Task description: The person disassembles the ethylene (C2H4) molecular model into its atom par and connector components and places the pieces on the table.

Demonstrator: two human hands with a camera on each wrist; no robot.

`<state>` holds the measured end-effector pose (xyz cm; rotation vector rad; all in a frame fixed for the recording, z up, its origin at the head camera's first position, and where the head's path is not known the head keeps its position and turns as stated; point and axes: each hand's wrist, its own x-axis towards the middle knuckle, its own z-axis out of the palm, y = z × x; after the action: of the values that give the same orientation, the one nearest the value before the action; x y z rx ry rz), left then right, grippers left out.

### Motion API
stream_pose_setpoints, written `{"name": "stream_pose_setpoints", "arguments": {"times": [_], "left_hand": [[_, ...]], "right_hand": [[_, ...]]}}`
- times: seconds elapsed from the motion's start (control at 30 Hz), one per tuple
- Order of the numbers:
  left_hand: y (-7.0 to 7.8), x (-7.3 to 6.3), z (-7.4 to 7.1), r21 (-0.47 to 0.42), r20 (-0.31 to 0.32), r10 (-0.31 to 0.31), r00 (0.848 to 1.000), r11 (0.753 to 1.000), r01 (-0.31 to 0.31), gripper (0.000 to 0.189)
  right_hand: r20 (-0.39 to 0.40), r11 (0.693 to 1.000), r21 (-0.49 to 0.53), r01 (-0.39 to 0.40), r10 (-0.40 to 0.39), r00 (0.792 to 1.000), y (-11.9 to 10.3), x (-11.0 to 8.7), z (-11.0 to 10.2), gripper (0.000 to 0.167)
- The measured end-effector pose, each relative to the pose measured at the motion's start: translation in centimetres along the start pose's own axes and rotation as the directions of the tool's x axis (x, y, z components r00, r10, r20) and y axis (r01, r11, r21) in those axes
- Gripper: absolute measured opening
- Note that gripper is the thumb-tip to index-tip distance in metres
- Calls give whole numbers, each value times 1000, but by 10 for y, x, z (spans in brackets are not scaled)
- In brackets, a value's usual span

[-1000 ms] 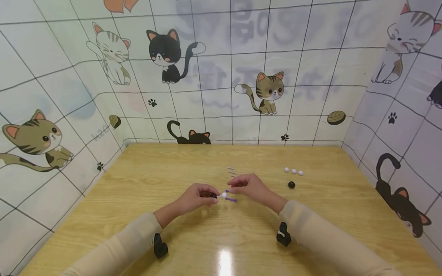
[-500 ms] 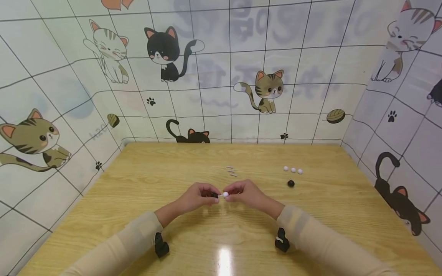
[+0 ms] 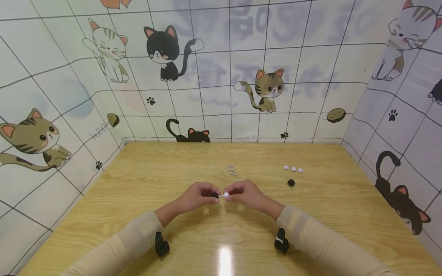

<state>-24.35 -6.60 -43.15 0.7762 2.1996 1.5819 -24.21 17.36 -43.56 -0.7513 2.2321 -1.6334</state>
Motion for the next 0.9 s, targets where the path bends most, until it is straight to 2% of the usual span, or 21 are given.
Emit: {"name": "stream_pose_setpoints", "arguments": {"times": [0.43, 0.7, 0.9], "left_hand": [[0, 2, 2, 25, -17, 5, 1000, 1000, -5, 17], [5, 3, 5, 48, -23, 0, 1000, 999, 1, 17], [6, 4, 6, 35, -20, 5, 1000, 999, -4, 16]], "right_hand": [[-14, 999, -17, -32, 32, 999, -4, -3, -2, 18], [-5, 1000, -4, -17, 17, 1000, -7, -6, -6, 19], [-8, 1000, -6, -21, 21, 1000, -8, -7, -8, 19]]}}
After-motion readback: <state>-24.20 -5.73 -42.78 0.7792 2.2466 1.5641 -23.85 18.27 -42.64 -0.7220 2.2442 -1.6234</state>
